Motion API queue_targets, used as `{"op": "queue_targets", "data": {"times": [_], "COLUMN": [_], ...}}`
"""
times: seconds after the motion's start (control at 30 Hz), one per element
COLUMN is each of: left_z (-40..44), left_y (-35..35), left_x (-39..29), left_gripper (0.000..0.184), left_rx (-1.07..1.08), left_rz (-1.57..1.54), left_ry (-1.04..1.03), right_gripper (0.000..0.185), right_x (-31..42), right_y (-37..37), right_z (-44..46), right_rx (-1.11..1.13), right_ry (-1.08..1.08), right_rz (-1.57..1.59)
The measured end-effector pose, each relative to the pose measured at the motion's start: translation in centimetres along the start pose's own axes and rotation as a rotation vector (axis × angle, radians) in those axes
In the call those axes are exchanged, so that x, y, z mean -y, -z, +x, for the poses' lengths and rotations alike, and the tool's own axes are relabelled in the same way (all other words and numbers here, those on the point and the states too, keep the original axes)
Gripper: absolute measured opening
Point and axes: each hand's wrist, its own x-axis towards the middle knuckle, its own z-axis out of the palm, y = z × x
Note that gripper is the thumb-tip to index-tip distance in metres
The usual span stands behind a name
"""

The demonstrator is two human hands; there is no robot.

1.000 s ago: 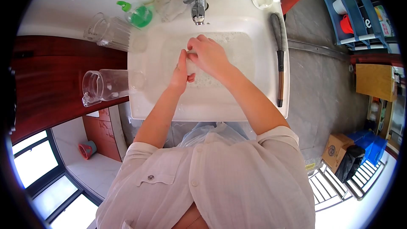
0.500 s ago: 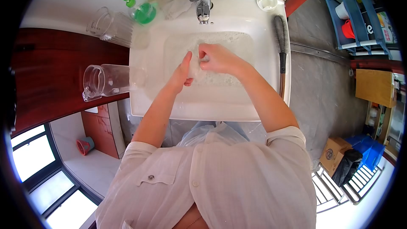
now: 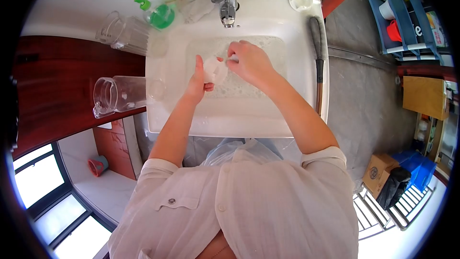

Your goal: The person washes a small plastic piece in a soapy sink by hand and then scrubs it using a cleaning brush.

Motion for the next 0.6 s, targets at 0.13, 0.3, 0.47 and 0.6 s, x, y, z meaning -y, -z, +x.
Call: {"op": "queue_targets", "data": {"times": [0.13,0.3,0.47,0.6], "left_z": [0.4,0.5,1.0,1.0], "left_y": [-1.0,-2.2,-1.6,-1.3], "left_x": [0.3,0.2,0.8,1.1], "left_gripper": [0.078,0.080,0.068,0.058], "left_rx": [-0.062,-0.179,-0.183,-0.229], "left_rz": [-0.074,0.119,0.215,0.338], "left_ry": [0.020,-0.126,-0.364,-0.595], "right_gripper": [0.009,0.008,0.008,0.007], "right_x": [2.0,2.6,2.0,0.9], "right_y": [-1.1,-3.6,-2.1,0.0], "right_z": [0.3,0.8,0.9,0.4], "right_rx": [-0.169,-0.207,0.000,0.231], "right_ry": [0.076,0.117,0.189,0.193], "right_rz": [0.179,-0.186,0.066,-0.097]}}
